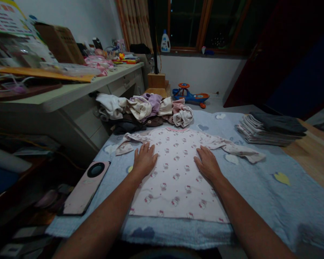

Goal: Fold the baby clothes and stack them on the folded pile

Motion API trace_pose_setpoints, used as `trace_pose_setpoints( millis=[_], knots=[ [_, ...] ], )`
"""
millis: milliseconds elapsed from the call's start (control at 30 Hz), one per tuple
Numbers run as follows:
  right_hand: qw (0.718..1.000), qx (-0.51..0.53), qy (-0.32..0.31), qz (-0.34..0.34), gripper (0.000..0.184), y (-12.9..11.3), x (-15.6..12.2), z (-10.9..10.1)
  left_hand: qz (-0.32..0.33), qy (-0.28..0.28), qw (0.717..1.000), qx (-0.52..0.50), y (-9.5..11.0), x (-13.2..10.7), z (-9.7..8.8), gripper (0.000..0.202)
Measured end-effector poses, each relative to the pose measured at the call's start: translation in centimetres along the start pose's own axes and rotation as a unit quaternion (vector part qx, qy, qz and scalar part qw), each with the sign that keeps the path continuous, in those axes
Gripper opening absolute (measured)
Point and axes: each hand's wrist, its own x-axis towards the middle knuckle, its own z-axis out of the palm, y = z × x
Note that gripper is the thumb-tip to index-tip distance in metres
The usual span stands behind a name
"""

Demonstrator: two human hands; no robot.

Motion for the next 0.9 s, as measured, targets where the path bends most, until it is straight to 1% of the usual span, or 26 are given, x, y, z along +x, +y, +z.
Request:
trace_pose_setpoints(
  millis=[200, 267, 333, 400, 467, 533, 600, 700, 800, 900],
  knots=[
    [1.0, 0.001, -0.001, -0.007, 0.047, 0.1, 0.1, 0.0, 0.003, 0.002, 1.0, -0.002, -0.2, 0.0, -0.1, 0.046],
    [1.0, 0.001, -0.002, -0.008, 0.047, 0.1, 0.1, 0.0, 0.007, 0.019, 1.0, 0.002, 0.0, -0.1, -0.3, 0.043],
    [1.0, 0.002, -0.002, -0.009, 0.047, 0.3, 0.2, 0.1, 0.027, 0.045, 0.999, 0.006, 0.4, -0.2, -0.5, 0.041],
    [1.0, 0.004, -0.002, -0.009, 0.047, 0.4, 0.2, 0.1, 0.069, 0.056, 0.996, -0.003, 1.0, -0.5, -0.6, 0.043],
    [1.0, 0.005, -0.005, -0.007, 0.047, 0.4, 0.1, 0.2, 0.123, 0.04, 0.991, -0.027, 1.7, -0.8, -0.5, 0.046],
    [1.0, 0.007, -0.008, -0.006, 0.049, 0.4, 0.1, 0.2, 0.172, 0.008, 0.984, -0.054, 2.3, -1.3, -0.3, 0.047],
    [1.0, 0.007, -0.012, -0.001, 0.05, 0.3, 0.1, 0.2, 0.196, -0.03, 0.978, -0.067, 2.7, -1.8, -0.1, 0.052],
    [1.0, 0.004, -0.017, 0.012, 0.053, 0.1, 0.0, 0.2, 0.182, -0.065, 0.979, -0.057, 2.7, -2.2, 0.1, 0.06],
    [0.999, -0.005, -0.026, 0.021, 0.057, -0.1, -0.1, 0.1, 0.165, -0.073, 0.983, -0.041, 2.1, -2.4, -0.1, 0.062],
    [0.999, -0.013, -0.032, 0.027, 0.059, -0.2, -0.1, 0.0, 0.164, -0.077, 0.983, -0.032, 1.3, -2.3, -0.4, 0.064]
  ],
)
